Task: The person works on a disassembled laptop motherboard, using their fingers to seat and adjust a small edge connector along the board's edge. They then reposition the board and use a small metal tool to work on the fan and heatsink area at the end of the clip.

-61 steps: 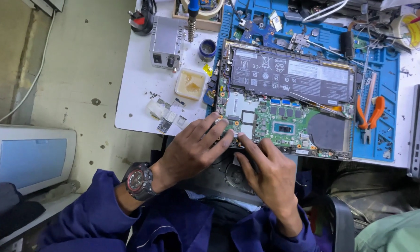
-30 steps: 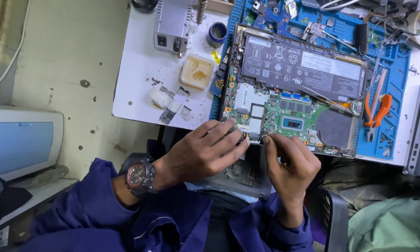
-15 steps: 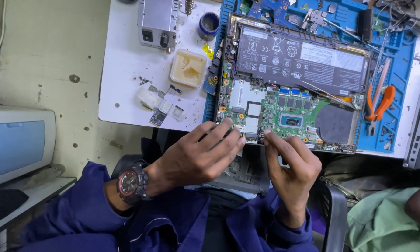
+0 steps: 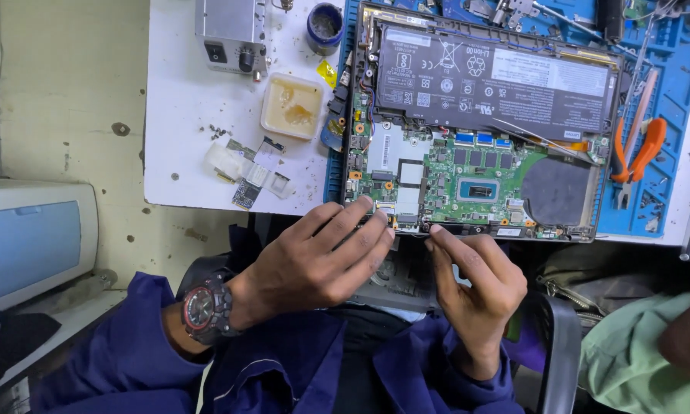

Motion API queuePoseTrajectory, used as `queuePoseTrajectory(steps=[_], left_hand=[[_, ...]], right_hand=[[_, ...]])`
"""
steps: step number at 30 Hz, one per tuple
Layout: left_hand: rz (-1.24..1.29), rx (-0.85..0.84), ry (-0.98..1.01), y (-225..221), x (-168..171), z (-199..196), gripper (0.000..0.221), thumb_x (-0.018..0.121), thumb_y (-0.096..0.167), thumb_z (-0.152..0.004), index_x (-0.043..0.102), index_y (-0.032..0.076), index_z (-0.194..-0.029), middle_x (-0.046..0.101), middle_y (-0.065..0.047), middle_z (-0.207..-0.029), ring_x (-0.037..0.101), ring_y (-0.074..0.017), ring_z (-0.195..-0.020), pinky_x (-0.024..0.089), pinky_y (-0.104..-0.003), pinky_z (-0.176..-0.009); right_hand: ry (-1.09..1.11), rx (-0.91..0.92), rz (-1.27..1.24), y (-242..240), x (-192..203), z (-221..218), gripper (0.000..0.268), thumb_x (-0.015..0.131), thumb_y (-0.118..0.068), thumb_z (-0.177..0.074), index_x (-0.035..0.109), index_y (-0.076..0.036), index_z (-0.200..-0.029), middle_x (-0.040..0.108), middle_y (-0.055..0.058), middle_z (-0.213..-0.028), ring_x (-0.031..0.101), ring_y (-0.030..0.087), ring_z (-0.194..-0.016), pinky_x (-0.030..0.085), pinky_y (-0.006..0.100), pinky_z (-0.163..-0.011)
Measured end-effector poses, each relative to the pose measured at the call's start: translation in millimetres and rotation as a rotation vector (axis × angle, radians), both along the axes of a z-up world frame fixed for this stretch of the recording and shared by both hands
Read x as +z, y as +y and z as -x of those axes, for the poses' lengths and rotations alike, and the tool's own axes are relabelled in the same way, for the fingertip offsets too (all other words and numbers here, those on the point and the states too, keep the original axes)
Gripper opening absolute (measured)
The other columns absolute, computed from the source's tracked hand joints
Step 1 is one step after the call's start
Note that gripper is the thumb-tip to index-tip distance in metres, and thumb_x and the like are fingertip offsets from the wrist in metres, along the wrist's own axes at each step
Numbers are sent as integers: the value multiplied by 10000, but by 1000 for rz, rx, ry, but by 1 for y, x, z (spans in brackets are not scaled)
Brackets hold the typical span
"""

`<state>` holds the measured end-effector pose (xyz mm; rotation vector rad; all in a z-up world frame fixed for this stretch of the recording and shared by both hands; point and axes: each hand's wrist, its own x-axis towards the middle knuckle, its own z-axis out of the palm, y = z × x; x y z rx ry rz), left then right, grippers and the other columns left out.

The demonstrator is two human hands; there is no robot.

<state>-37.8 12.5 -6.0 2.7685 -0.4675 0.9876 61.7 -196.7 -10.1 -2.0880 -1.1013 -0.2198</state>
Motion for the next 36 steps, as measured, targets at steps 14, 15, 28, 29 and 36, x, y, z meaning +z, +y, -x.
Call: queuePoseTrajectory(steps=[14,15,28,29,36], left_hand=[[-33,8,33,-2,1,-1,200,586,136,-1085,746,77,-1191,721,-88,-1151,700,-252,-1070,555,-336,-877],[-44,27,48,-3,1,-1,209,580,133,-1085,740,80,-1208,722,-84,-1164,701,-249,-1063,548,-330,-875],[-167,60,111,-14,-5,-6,279,562,170,-1086,707,198,-1322,718,-17,-1165,703,-240,-1092,481,-338,-819],[-182,77,117,-15,-6,-6,278,566,180,-1085,708,209,-1323,712,-21,-1171,700,-244,-1087,478,-348,-816],[-227,104,112,-18,-15,-5,332,609,92,-1049,716,239,-1327,680,-20,-1129,712,-265,-1052,483,-365,-771]], right_hand=[[-36,-73,1,-25,-4,0,66,749,105,-949,711,60,-978,681,162,-854,605,301,-761,505,390,-759],[-15,-78,-5,-29,-3,-1,86,777,98,-921,697,68,-929,686,168,-847,608,311,-764,514,391,-768],[-71,-227,-96,-58,0,-29,148,798,189,-919,716,69,-950,651,192,-912,630,301,-807,510,377,-745],[-73,-227,-98,-60,-1,-31,135,779,189,-934,724,72,-971,656,207,-944,644,310,-839,527,376,-764],[-124,-220,-84,-66,-8,-44,137,725,176,-976,753,44,-993,687,221,-1008,668,335,-893,532,404,-817]])
